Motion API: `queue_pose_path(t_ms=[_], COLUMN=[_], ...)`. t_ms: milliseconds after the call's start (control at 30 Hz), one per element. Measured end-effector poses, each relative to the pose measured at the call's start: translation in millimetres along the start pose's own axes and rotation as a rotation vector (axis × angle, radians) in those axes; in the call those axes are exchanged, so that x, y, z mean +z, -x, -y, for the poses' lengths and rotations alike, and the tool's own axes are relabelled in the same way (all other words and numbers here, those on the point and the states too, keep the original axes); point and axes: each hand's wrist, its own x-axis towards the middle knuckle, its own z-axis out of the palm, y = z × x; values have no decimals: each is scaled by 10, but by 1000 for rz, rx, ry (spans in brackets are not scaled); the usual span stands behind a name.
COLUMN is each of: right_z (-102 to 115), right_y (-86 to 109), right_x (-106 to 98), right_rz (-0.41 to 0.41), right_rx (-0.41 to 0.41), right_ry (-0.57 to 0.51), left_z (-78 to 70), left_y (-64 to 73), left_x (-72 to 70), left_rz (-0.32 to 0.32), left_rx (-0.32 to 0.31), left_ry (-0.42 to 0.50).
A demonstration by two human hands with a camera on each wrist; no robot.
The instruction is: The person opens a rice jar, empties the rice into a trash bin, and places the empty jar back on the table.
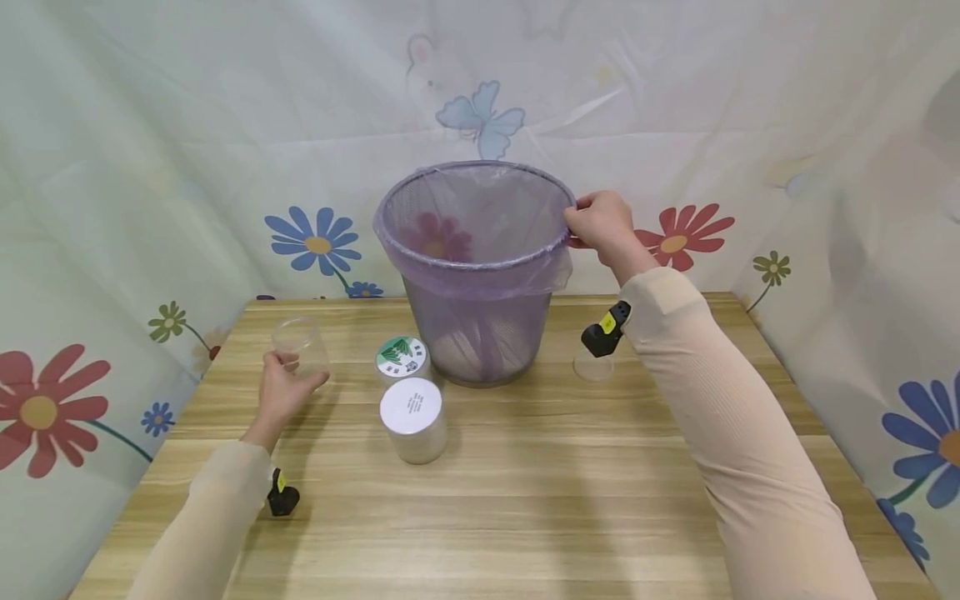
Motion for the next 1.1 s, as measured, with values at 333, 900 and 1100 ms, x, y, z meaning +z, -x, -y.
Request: queue_pose_path(t_ms=[333,900,1100], right_z=[3,9,-3], right_y=[-7,-1,-3], right_x=[-1,-3,3], right_rz=[1,-1,0], right_rx=[4,9,11], right_ry=[5,14,1], left_z=[44,129,132], left_y=[-23,-53,-73], left_x=[-22,12,5], left_rz=[-10,-8,-10], left_rx=[-14,-11,0], left_ry=[11,24,6])
